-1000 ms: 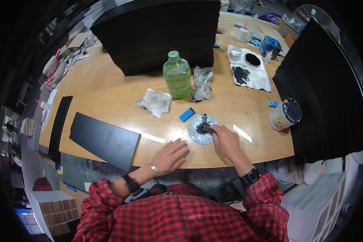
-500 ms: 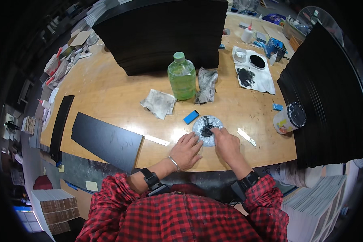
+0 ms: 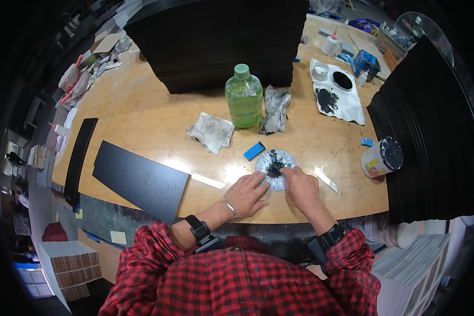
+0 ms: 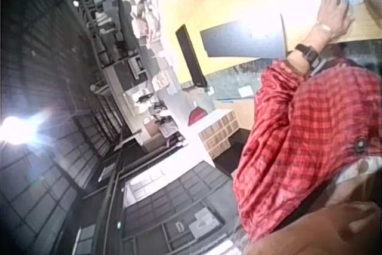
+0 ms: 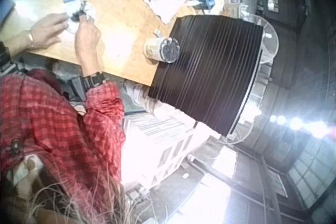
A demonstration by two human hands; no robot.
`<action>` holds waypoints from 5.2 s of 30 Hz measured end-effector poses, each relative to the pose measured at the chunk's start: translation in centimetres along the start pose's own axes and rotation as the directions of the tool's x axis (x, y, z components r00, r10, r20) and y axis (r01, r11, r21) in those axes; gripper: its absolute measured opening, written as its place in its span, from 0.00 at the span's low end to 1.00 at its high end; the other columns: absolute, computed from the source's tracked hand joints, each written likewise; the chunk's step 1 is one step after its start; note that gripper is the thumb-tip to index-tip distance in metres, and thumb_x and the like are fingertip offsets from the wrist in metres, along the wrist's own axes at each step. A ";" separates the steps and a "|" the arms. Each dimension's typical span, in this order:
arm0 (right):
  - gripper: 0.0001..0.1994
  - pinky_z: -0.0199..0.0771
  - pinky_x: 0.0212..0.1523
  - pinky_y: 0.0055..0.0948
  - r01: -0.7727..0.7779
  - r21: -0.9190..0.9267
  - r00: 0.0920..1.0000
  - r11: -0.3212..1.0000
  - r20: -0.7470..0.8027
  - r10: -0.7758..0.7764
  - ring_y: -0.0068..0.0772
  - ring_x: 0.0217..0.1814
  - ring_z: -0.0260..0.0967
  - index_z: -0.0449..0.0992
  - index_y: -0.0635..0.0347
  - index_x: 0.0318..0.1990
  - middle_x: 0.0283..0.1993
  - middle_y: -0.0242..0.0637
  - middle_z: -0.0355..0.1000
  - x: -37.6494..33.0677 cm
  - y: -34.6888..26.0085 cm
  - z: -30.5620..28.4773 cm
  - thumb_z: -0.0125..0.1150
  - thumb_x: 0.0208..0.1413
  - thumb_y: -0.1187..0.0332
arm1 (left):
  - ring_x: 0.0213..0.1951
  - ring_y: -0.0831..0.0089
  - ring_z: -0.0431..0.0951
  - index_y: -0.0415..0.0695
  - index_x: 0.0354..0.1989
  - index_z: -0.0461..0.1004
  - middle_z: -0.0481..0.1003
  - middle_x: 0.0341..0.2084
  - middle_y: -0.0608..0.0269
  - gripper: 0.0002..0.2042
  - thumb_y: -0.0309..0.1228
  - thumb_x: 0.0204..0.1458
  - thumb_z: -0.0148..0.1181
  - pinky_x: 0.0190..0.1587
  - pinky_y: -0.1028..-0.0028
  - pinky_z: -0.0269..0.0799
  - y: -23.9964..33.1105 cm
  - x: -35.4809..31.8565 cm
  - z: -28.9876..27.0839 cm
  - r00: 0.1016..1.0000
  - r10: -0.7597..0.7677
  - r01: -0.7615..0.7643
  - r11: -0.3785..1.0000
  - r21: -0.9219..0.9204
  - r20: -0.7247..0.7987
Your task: Cleaning and touching up the edges of black furniture panels on a workbench.
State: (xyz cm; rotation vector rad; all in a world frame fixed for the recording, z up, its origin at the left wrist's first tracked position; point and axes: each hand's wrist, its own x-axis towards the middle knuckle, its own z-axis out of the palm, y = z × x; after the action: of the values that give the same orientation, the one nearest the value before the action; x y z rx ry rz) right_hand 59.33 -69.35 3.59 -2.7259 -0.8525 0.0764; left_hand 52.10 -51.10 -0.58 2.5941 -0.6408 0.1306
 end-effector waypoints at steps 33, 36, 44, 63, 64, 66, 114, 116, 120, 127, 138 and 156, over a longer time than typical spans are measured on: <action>0.15 0.68 0.24 0.19 -0.447 0.869 0.883 0.213 0.389 0.265 0.19 0.22 0.66 0.70 0.64 0.46 0.28 0.31 0.69 -0.9 2.8 -0.3 0.54 0.48 0.76 | 0.58 0.54 0.57 0.39 0.51 0.64 0.60 0.54 0.47 0.25 0.39 0.45 0.57 0.58 0.63 0.54 0.2 -0.2 -0.1 0.998 -0.010 0.010 1.000 -0.004 0.060; 0.16 0.67 0.22 0.18 -0.446 0.883 0.880 0.148 0.402 0.253 0.19 0.22 0.67 0.68 0.66 0.48 0.29 0.30 0.69 -0.9 3.3 -0.4 0.56 0.49 0.74 | 0.57 0.53 0.58 0.38 0.50 0.63 0.60 0.53 0.46 0.25 0.38 0.44 0.58 0.57 0.63 0.55 0.2 0.0 -0.1 0.999 0.004 -0.003 1.000 -0.010 0.039; 0.17 0.65 0.21 0.19 -0.444 0.893 0.876 0.072 0.416 0.244 0.19 0.22 0.65 0.66 0.69 0.49 0.27 0.32 0.68 -0.3 2.2 0.4 0.54 0.50 0.73 | 0.56 0.52 0.60 0.37 0.52 0.62 0.60 0.53 0.44 0.27 0.35 0.43 0.58 0.55 0.60 0.57 -0.1 -0.3 0.6 0.999 0.004 -0.003 0.999 0.048 -0.034; 0.20 0.67 0.32 0.23 0.024 0.736 0.974 0.677 0.134 -0.181 0.24 0.31 0.63 0.61 0.57 0.59 0.33 0.34 0.68 -8.3 -10.1 8.5 0.41 0.60 0.66 | 0.56 0.56 0.59 0.40 0.46 0.68 0.64 0.50 0.51 0.20 0.42 0.49 0.51 0.59 0.57 0.50 -17.2 -17.5 -8.2 0.803 -0.482 0.549 0.827 0.118 -0.351; 0.20 0.66 0.37 0.24 0.026 0.740 0.979 0.672 0.116 -0.166 0.26 0.37 0.62 0.60 0.58 0.59 0.39 0.37 0.66 -8.6 -11.3 8.5 0.43 0.59 0.66 | 0.55 0.55 0.60 0.40 0.45 0.68 0.65 0.49 0.50 0.20 0.42 0.49 0.52 0.59 0.57 0.50 -17.4 -17.4 -7.9 0.823 -0.433 0.505 0.854 0.125 -0.368; 0.22 0.66 0.46 0.26 0.019 0.753 0.987 0.658 0.089 -0.130 0.31 0.50 0.61 0.59 0.61 0.60 0.49 0.42 0.64 -9.1 -13.9 9.0 0.46 0.57 0.68 | 0.59 0.55 0.55 0.41 0.50 0.65 0.61 0.54 0.51 0.22 0.43 0.50 0.50 0.62 0.57 0.46 -16.5 -16.4 -8.4 0.828 -0.498 0.534 0.841 0.092 -0.257; 0.25 0.56 0.21 0.18 -0.390 0.816 0.921 0.427 0.351 0.171 0.18 0.22 0.54 0.57 0.55 0.61 0.29 0.27 0.65 -13.0 -23.1 13.1 0.44 0.58 0.58 | 0.65 0.57 0.43 0.35 0.54 0.57 0.53 0.59 0.51 0.28 0.45 0.52 0.46 0.65 0.59 0.32 -12.1 -20.6 -9.7 0.926 -0.376 0.376 0.926 0.009 0.016; 0.24 0.56 0.21 0.18 -0.374 0.832 0.926 0.409 0.310 0.217 0.18 0.21 0.53 0.58 0.55 0.61 0.29 0.27 0.65 -13.4 -23.5 12.5 0.44 0.58 0.58 | 0.64 0.57 0.43 0.35 0.54 0.58 0.53 0.59 0.50 0.28 0.46 0.51 0.46 0.65 0.59 0.33 -11.9 -20.4 -8.8 0.935 -0.355 0.355 0.935 0.014 -0.016; 0.24 0.55 0.21 0.16 -0.449 0.819 0.879 0.356 0.332 0.343 0.16 0.22 0.53 0.58 0.54 0.61 0.31 0.27 0.66 -14.8 -25.0 12.2 0.46 0.58 0.60 | 0.63 0.54 0.48 0.35 0.53 0.60 0.55 0.58 0.47 0.29 0.48 0.50 0.47 0.65 0.57 0.36 -12.1 -20.0 -6.9 0.961 -0.262 0.250 0.960 -0.129 -0.087; 0.19 0.65 0.46 0.30 -0.220 0.749 0.963 0.625 0.067 0.260 0.42 0.45 0.67 0.65 0.58 0.54 0.43 0.47 0.68 -12.3 -30.1 12.5 0.49 0.53 0.72 | 0.50 0.59 0.68 0.43 0.40 0.73 0.70 0.46 0.55 0.14 0.35 0.45 0.58 0.54 0.63 0.58 -16.9 -22.4 -10.8 0.952 -0.236 0.215 0.969 -0.123 -0.194; 0.21 0.66 0.39 0.35 -0.265 0.664 0.924 0.700 -0.032 0.380 0.46 0.39 0.65 0.62 0.54 0.57 0.36 0.45 0.65 -14.6 -30.3 13.6 0.50 0.54 0.72 | 0.58 0.58 0.59 0.44 0.46 0.69 0.64 0.53 0.53 0.20 0.42 0.47 0.56 0.62 0.59 0.45 -13.9 -21.6 -10.1 0.965 -0.214 0.235 0.963 0.135 -0.150; 0.23 0.68 0.33 0.37 -0.231 0.614 0.937 0.755 -0.068 0.342 0.46 0.34 0.66 0.62 0.51 0.57 0.34 0.42 0.64 -13.3 -31.0 14.7 0.53 0.52 0.73 | 0.60 0.61 0.56 0.44 0.50 0.68 0.62 0.55 0.54 0.23 0.46 0.50 0.50 0.63 0.60 0.40 -13.9 -21.9 -10.2 0.958 -0.270 0.283 0.941 0.187 -0.093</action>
State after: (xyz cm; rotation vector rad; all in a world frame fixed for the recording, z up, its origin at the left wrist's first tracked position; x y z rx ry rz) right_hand 29.28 -48.81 -2.17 -2.1838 -0.2700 0.1385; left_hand 39.29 -26.32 -1.62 2.8275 -0.2429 0.1976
